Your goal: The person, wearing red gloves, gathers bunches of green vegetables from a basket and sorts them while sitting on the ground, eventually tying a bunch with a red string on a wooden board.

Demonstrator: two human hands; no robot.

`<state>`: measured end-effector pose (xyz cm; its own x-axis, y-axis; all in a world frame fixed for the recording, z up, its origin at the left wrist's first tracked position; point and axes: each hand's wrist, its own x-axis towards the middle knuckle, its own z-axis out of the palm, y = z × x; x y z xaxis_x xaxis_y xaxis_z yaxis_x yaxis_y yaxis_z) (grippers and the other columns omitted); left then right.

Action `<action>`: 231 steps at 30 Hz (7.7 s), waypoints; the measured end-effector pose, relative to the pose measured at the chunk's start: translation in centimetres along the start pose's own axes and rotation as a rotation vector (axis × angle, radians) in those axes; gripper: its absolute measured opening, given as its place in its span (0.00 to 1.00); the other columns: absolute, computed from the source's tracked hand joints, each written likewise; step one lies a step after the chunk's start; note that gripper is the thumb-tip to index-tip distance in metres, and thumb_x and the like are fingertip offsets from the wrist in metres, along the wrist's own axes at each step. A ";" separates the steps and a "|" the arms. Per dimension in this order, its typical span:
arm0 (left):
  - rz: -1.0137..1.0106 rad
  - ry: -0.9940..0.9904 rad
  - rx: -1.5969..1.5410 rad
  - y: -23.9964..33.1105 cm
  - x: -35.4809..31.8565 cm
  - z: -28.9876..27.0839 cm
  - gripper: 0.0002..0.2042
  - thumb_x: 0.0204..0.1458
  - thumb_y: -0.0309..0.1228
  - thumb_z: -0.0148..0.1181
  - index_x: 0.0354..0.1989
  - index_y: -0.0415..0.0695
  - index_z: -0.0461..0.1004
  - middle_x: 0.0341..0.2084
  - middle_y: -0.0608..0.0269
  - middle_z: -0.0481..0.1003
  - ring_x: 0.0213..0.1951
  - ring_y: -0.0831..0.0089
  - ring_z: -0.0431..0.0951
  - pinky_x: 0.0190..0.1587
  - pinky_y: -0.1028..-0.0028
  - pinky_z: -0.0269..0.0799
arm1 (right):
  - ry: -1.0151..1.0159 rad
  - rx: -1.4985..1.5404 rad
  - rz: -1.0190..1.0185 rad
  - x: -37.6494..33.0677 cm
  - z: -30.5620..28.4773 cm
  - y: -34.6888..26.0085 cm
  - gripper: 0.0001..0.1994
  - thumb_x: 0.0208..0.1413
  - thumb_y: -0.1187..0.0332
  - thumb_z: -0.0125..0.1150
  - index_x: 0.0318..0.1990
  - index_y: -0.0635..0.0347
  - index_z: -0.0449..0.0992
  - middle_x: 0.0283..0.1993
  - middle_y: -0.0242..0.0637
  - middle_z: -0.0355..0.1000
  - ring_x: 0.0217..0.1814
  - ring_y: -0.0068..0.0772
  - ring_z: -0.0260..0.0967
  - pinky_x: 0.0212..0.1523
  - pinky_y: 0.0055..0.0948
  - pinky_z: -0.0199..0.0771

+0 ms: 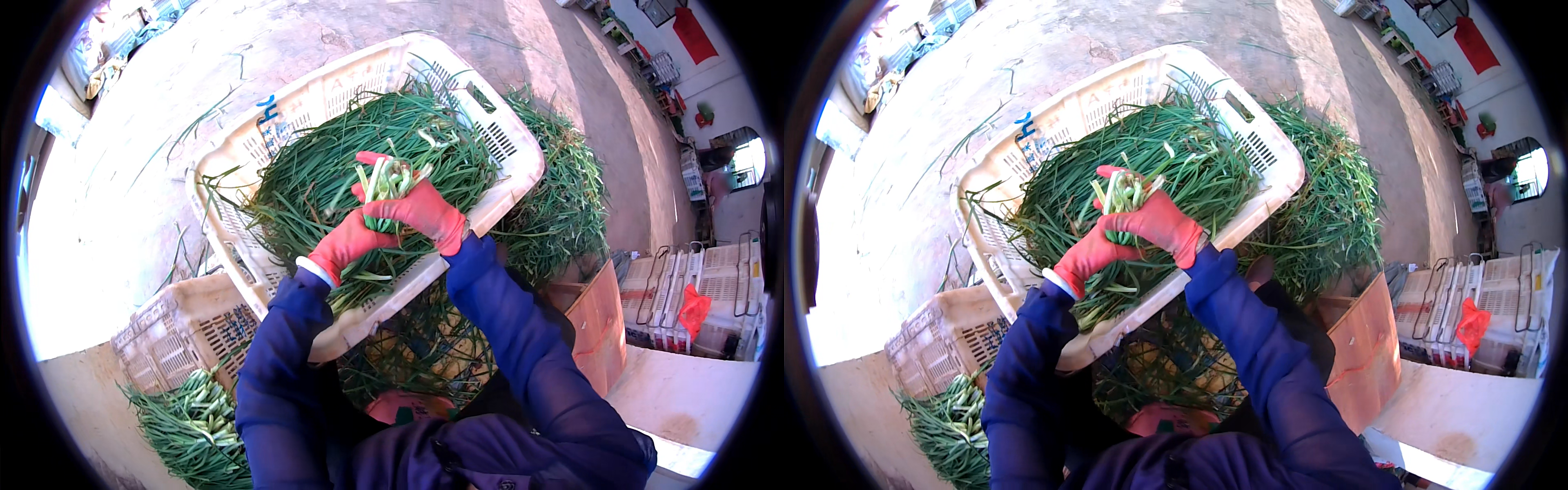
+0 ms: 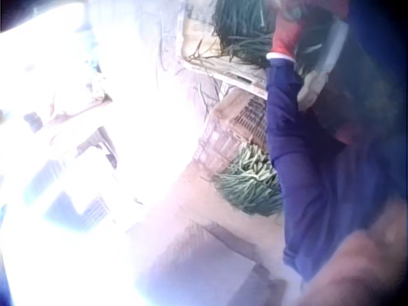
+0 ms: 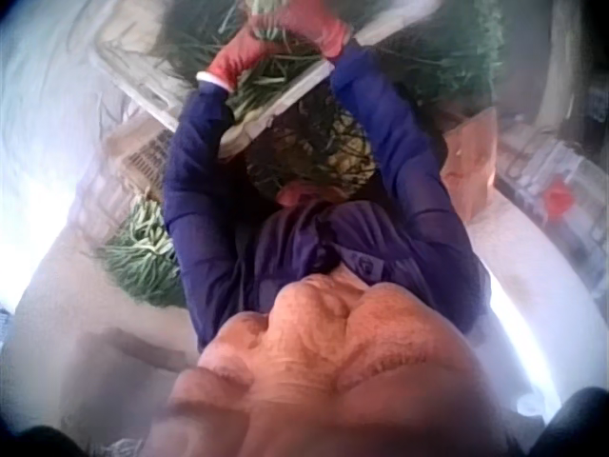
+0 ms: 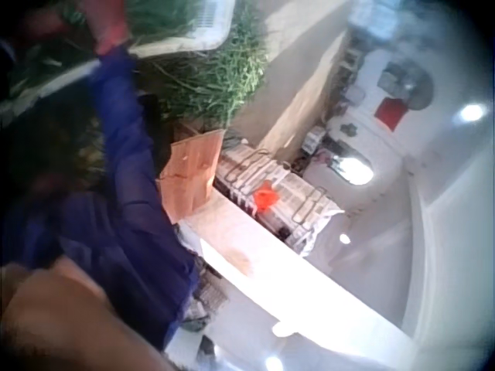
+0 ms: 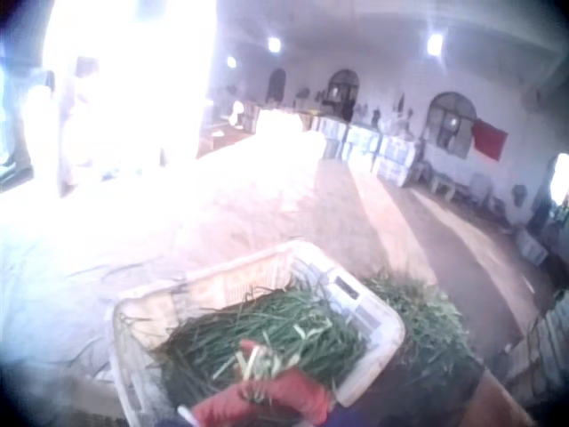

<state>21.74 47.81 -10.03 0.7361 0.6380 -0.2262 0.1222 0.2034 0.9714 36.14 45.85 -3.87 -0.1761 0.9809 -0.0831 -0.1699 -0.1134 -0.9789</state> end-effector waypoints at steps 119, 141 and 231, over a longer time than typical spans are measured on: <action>-0.097 0.150 -1.347 -4.7 -23.4 20.7 0.25 0.52 0.47 0.55 0.48 0.36 0.69 0.35 0.53 0.76 0.36 0.63 0.78 0.43 0.67 0.75 | -0.374 -1.080 -1.018 -16.5 8.1 -7.3 0.15 0.48 0.63 0.63 0.44 0.56 0.76 0.43 0.38 0.74 0.45 0.36 0.72 0.45 0.31 0.72; -0.094 0.140 -1.410 -5.0 -22.8 20.9 0.31 0.48 0.50 0.56 0.55 0.40 0.64 0.46 0.49 0.72 0.45 0.55 0.75 0.48 0.58 0.72 | 0.033 -0.623 0.003 -29.6 3.9 -1.1 0.22 0.52 0.66 0.58 0.56 0.57 0.65 0.57 0.39 0.65 0.56 0.40 0.65 0.55 0.36 0.65; -0.293 0.310 -1.630 -10.7 -23.5 24.4 0.27 0.57 0.52 0.41 0.54 0.44 0.63 0.50 0.48 0.67 0.45 0.51 0.73 0.52 0.51 0.66 | 0.164 -0.626 -0.351 -29.6 10.0 7.9 0.12 0.39 0.64 0.61 0.32 0.58 0.73 0.27 0.41 0.70 0.30 0.47 0.69 0.32 0.39 0.70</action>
<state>19.37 12.55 -13.40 0.6414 0.5135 -0.5700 -0.6916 0.7086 -0.1400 30.29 14.28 -7.31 -0.0571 0.9595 0.2757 0.4041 0.2748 -0.8724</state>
